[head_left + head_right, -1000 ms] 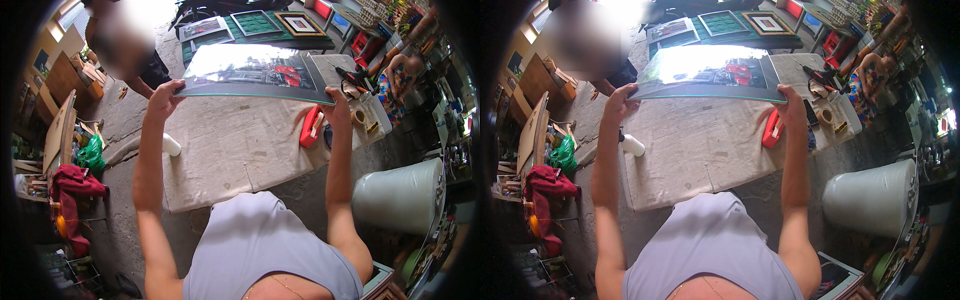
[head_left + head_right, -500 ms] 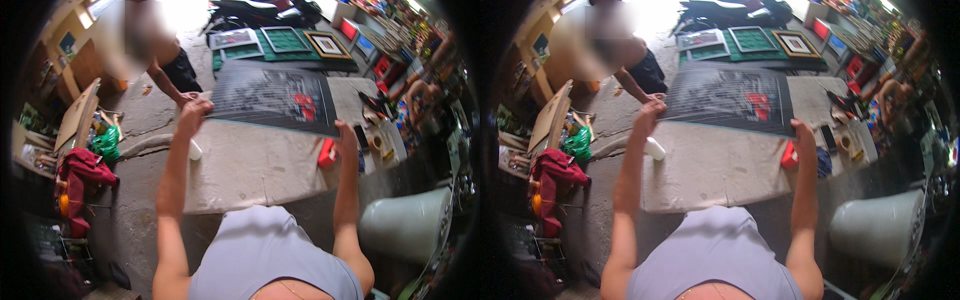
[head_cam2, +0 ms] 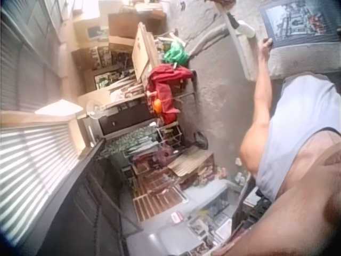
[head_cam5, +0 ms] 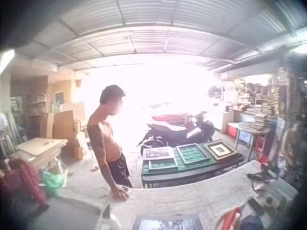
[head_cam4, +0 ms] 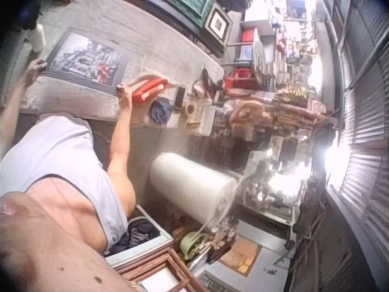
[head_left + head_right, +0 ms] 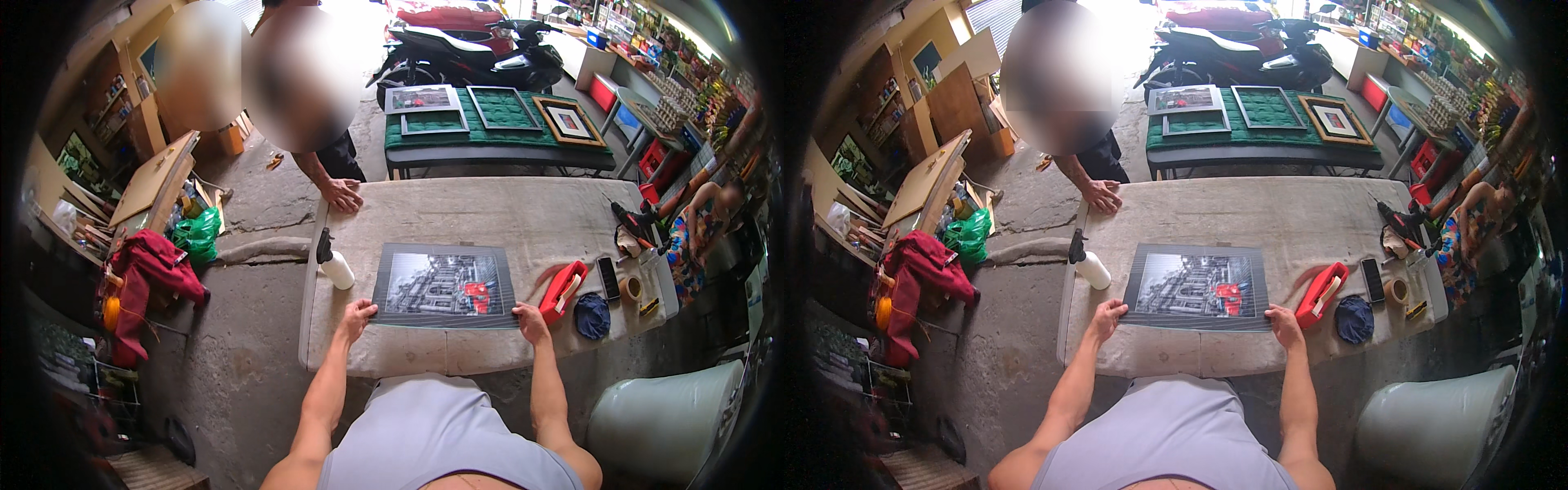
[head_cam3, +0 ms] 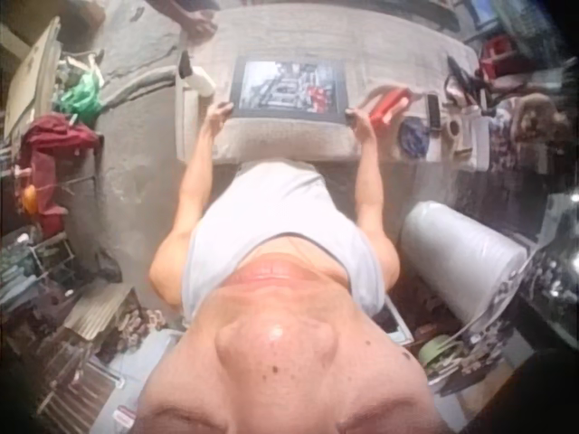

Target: The person wipes a workbench surface with a cloth, then places a framed picture on the table. They lift the frame to inspect the edges and underside, then set it back down and continue wiping the table around it.

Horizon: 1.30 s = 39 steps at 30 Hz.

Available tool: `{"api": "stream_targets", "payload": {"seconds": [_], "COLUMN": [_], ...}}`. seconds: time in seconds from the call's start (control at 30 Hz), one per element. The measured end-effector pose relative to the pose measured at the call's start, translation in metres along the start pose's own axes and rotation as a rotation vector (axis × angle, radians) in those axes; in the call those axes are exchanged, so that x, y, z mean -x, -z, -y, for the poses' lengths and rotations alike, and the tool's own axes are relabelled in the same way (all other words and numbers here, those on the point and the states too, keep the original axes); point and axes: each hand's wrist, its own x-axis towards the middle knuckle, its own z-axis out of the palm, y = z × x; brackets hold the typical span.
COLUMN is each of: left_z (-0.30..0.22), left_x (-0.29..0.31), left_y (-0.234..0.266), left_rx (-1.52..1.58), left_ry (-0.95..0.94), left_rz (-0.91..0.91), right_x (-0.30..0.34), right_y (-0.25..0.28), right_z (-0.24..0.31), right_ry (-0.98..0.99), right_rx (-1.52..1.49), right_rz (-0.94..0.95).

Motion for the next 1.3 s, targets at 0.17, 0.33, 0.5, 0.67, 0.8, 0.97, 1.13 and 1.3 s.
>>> {"api": "stream_targets", "payload": {"seconds": [0.17, 0.33, 0.5, 0.67, 0.8, 0.97, 1.13, 1.3], "left_z": [0.045, 0.077, 0.085, 0.089, 0.065, 0.061, 0.088, 0.112], "left_x": [0.020, 0.035, 0.035, 0.026, 0.029, 0.036, 0.028, 0.033], "left_y": [0.017, 0.028, 0.024, 0.033, 0.004, 0.008, 0.028, 0.040], "left_rx": [0.014, -0.040, -0.234, -0.485, -0.939, -1.128, -1.374, -1.449], "left_ry": [0.050, 0.114, 0.235, 0.316, 0.334, 0.003, -0.122, -0.081], "left_rz": [-0.101, -0.169, -0.277, -0.319, -0.402, -0.708, -0.868, -0.919], "right_x": [-0.005, -0.005, -0.008, -0.009, -0.005, -0.005, -0.010, -0.028], "right_y": [0.011, 0.013, 0.019, 0.001, 0.002, -0.020, 0.007, 0.015], "right_z": [-0.027, -0.039, -0.050, -0.055, -0.054, -0.044, -0.060, -0.068], "right_ry": [-0.182, -0.278, -0.339, -0.260, -0.189, 0.041, 0.525, 0.579], "right_rx": [0.097, 0.202, 0.332, 0.540, 0.847, 1.223, 1.569, 1.654], "right_rz": [-0.028, -0.042, -0.164, -0.358, -0.472, -0.603, -0.543, -0.544]}}
